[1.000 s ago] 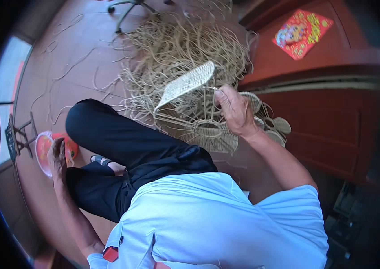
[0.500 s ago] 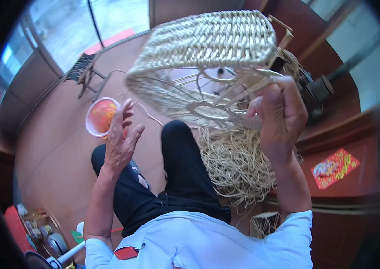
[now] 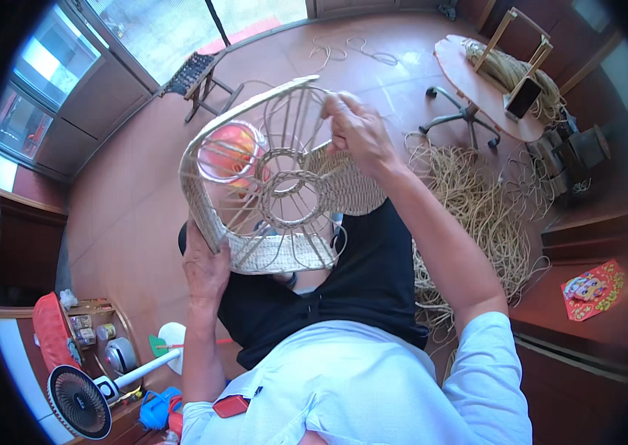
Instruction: Weaving a frame with straw strands to construct a basket or fan-like object.
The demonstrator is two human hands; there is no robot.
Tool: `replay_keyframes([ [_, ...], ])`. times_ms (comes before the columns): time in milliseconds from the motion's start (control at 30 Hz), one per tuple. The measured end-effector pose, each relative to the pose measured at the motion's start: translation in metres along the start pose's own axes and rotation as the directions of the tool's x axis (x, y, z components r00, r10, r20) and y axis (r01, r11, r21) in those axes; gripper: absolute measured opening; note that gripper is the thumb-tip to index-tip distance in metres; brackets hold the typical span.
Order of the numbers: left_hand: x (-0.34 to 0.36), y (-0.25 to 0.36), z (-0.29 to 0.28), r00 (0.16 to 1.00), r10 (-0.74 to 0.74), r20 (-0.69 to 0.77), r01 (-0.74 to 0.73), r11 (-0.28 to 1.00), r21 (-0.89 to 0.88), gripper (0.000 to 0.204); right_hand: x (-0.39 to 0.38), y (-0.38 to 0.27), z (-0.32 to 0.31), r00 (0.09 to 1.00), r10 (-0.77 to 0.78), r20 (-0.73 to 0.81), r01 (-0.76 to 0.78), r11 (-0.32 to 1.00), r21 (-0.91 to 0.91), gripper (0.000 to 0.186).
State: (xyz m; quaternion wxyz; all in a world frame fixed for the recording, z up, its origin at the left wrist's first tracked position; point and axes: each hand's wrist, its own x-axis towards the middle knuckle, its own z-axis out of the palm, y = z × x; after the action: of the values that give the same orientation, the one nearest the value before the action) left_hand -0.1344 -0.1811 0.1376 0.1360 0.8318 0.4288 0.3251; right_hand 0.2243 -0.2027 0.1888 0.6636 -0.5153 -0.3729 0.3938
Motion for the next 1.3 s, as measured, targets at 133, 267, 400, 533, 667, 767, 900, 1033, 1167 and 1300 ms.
replay_keyframes([
  [133, -0.042, -0.007, 0.006, 0.956, -0.253, 0.151, 0.26, 0.965, -0.03, 0.076, 0.019, 0.01, 0.03, 0.967, 0.221, 0.125, -0.203, 0.969, -0.143, 0.036],
  [267, -0.042, -0.017, -0.009, 0.933, -0.285, 0.221, 0.302, 0.952, -0.046, 0.063, 0.024, 0.036, 0.031, 0.896, 0.421, 0.14, -0.414, 0.907, -0.073, 0.033],
  [400, -0.038, -0.03, -0.017, 0.917, -0.269, 0.295, 0.255, 0.963, 0.088, 0.049, 0.003, 0.058, 0.023, 0.846, 0.522, 0.111, -0.523, 0.852, -0.026, 0.032],
  [533, -0.034, -0.047, -0.012, 0.892, -0.182, 0.415, 0.11, 0.975, 0.192, 0.044, -0.004, 0.066, 0.024, 0.81, 0.58, 0.083, -0.58, 0.814, -0.025, 0.031],
  [667, -0.036, -0.03, -0.017, 0.901, -0.1, 0.421, 0.0, 0.973, 0.231, 0.037, -0.001, 0.07, 0.022, 0.823, 0.565, 0.065, -0.56, 0.825, -0.076, 0.032],
  [767, -0.034, -0.033, -0.026, 0.905, -0.14, 0.401, 0.059, 0.976, 0.208, 0.043, -0.004, 0.068, 0.023, 0.844, 0.532, 0.07, -0.526, 0.846, -0.08, 0.032],
  [900, -0.004, -0.031, -0.05, 0.718, -0.463, 0.52, 0.626, 0.756, -0.191, 0.027, -0.004, 0.075, 0.023, 0.841, 0.536, 0.075, -0.533, 0.844, -0.061, 0.034],
  [1033, 0.0, -0.038, -0.034, 0.723, -0.501, 0.475, 0.625, 0.768, -0.139, 0.027, 0.003, 0.072, 0.032, 0.83, 0.552, 0.08, -0.547, 0.833, -0.083, 0.034],
  [1167, -0.018, -0.042, -0.024, 0.703, -0.533, 0.47, 0.651, 0.749, -0.125, 0.033, 0.009, 0.075, 0.044, 0.828, 0.553, 0.092, -0.528, 0.825, -0.203, 0.035],
  [1300, -0.023, -0.024, -0.02, 0.718, -0.545, 0.433, 0.625, 0.778, -0.057, 0.036, 0.011, 0.083, 0.039, 0.827, 0.54, 0.159, -0.504, 0.836, -0.217, 0.036],
])
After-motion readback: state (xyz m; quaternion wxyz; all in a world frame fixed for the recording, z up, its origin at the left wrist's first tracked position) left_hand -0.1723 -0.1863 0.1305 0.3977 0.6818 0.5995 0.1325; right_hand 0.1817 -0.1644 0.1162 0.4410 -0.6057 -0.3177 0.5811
